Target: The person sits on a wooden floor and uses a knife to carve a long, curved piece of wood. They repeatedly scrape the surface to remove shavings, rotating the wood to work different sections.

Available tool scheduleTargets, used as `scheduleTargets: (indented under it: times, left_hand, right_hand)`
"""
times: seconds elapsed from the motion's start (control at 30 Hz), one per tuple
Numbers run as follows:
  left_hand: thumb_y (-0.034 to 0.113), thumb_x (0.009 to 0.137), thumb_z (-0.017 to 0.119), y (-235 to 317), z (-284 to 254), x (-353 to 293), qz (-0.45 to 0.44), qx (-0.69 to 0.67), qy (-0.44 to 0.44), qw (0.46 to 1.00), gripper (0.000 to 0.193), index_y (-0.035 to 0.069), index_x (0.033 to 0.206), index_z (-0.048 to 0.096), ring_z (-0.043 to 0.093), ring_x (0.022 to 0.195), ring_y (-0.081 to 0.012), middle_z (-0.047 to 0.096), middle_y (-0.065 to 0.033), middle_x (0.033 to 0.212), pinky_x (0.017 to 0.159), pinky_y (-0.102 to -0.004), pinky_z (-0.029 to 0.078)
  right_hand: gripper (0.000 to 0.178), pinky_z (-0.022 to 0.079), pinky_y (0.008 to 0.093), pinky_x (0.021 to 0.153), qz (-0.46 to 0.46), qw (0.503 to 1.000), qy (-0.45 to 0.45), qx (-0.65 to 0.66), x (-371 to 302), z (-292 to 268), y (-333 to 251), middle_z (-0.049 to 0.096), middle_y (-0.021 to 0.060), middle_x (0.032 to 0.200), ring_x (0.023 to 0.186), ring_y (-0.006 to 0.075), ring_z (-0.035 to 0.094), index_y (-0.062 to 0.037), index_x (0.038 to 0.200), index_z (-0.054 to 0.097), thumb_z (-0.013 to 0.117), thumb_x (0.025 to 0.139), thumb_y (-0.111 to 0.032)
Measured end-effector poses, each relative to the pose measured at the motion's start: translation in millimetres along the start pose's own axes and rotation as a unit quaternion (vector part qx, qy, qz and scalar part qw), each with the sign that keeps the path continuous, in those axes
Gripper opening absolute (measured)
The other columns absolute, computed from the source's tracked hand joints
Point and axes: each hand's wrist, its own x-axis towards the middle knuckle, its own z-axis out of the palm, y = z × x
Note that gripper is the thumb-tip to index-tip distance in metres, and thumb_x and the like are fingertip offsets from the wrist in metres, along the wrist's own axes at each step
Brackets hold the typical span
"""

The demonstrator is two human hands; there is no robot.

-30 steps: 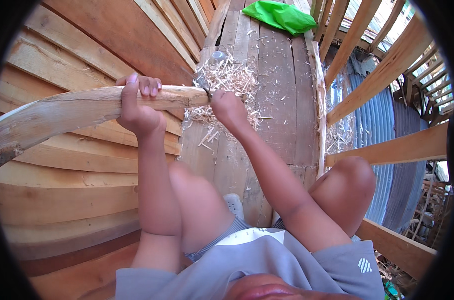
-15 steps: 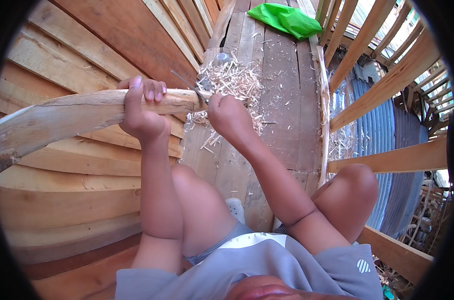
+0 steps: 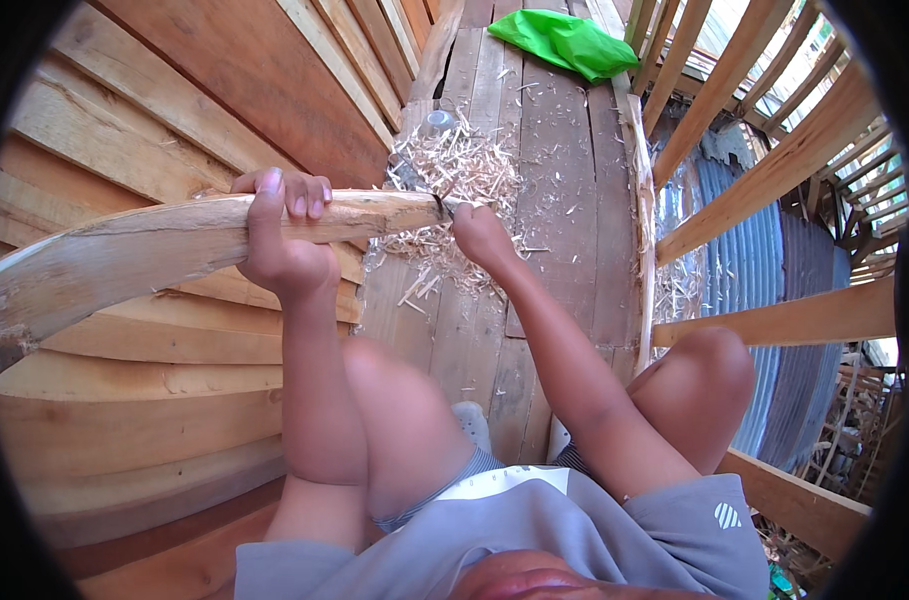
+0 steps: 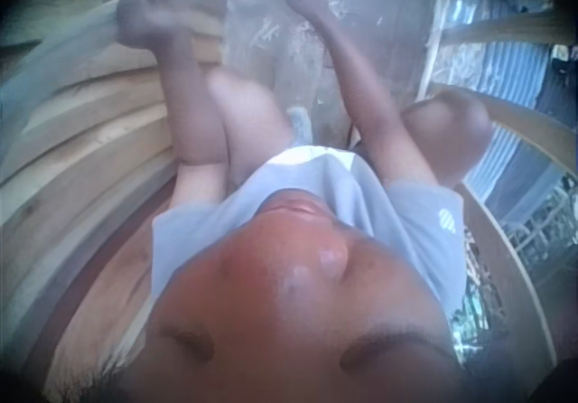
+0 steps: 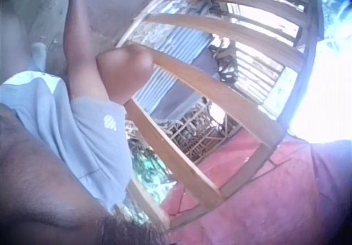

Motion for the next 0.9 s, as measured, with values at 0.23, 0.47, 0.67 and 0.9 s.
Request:
scheduleTargets:
  times: [0.23, 0.47, 0.67, 0.9]
  left_hand:
    - [0.014, 0.084, 0.059, 0, -2, -1, 0.001, 0.007, -0.003, 1.0, 0.013, 0.008, 0.079, 0.048, 0.04, 0.057, -0.0133, 0.04, -0.0017, 0.061, 0.062, -0.0328, 0.042]
    - [0.015, 0.085, 0.058, 1, -19, -2, 0.004, 0.011, 0.002, 1.0, 0.012, 0.008, 0.08, 0.049, 0.04, 0.057, -0.0131, 0.04, -0.0014, 0.061, 0.063, -0.0331, 0.042]
    - [0.017, 0.085, 0.058, -4, -5, 2, 0.008, 0.004, -0.022, 1.0, 0.013, 0.009, 0.081, 0.048, 0.04, 0.057, -0.013, 0.04, -0.0011, 0.061, 0.063, -0.0334, 0.042]
    - [0.016, 0.086, 0.056, -3, -19, 6, -0.002, -0.013, -0.093, 0.996, 0.014, 0.01, 0.079, 0.046, 0.039, 0.057, -0.0145, 0.037, -0.0015, 0.061, 0.062, -0.0328, 0.04]
  right_hand:
    - [0.056, 0.046, 0.0524, 0.084, -0.016, 1.0, 0.019, 0.012, 1, 15, -7, 0.062, 0.0367, 0.084, 0.086, 0.0525, 0.061, 0.0123, 0.08, 0.064, 0.032, 0.092, -0.032]
    - [0.057, 0.046, 0.0526, 0.087, -0.015, 0.999, -0.03, 0.016, -15, 13, -33, 0.062, 0.0378, 0.088, 0.088, 0.0525, 0.061, 0.0133, 0.085, 0.064, 0.03, 0.093, -0.033]
    - [0.058, 0.045, 0.0525, 0.089, 0.003, 1.0, 0.016, -0.004, 16, 12, 34, 0.063, 0.0374, 0.093, 0.093, 0.0517, 0.061, 0.014, 0.087, 0.065, 0.031, 0.093, -0.033]
    - [0.057, 0.047, 0.0513, 0.084, -0.009, 0.999, 0.0, 0.042, 4, 14, -20, 0.061, 0.0358, 0.081, 0.083, 0.0508, 0.062, 0.0123, 0.081, 0.064, 0.032, 0.094, -0.034]
